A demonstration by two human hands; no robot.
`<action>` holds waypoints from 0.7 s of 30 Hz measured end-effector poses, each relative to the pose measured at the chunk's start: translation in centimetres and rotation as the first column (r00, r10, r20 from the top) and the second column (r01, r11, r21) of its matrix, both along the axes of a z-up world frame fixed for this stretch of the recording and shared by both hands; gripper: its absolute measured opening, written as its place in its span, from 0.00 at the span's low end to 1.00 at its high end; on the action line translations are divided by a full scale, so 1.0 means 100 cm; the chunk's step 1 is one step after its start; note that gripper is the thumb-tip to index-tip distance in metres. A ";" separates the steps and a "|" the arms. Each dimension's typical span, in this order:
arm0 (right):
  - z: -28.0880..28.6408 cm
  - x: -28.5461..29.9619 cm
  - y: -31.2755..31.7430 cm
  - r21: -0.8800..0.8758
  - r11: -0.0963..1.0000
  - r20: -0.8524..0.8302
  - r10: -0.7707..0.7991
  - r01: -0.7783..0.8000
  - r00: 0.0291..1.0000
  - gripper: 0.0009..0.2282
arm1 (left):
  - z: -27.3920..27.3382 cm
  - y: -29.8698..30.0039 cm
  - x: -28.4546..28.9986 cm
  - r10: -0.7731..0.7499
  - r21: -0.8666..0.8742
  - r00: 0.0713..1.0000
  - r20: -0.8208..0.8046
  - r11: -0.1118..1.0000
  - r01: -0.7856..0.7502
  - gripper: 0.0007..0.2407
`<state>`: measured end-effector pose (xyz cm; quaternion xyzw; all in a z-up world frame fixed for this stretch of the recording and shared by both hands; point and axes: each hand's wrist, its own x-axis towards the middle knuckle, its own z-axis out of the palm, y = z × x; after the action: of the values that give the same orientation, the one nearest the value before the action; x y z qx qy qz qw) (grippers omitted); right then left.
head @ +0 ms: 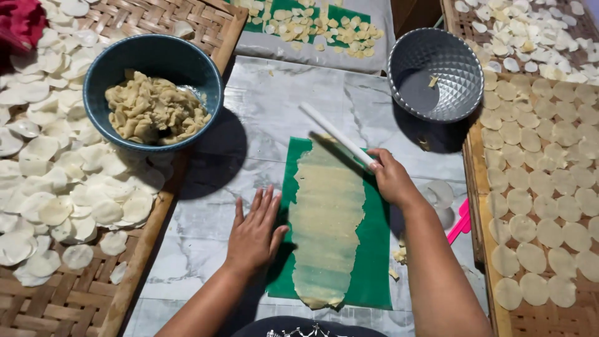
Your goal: Rolling out small portions of dough into thin sheets using a rolling pin and placing them on a tray
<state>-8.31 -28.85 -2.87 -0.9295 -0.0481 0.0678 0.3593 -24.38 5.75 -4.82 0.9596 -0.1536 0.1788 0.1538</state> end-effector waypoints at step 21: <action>-0.056 -0.195 0.017 -0.454 0.754 0.439 -0.275 0.476 0.855 0.20 | -0.005 0.022 -0.050 0.093 -0.075 0.985 -0.142 0.992 -0.104 0.30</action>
<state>-27.82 -27.16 -8.42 -0.9793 0.1019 -0.1603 0.0705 -29.42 7.92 -5.32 0.9690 -0.0874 0.1252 0.1943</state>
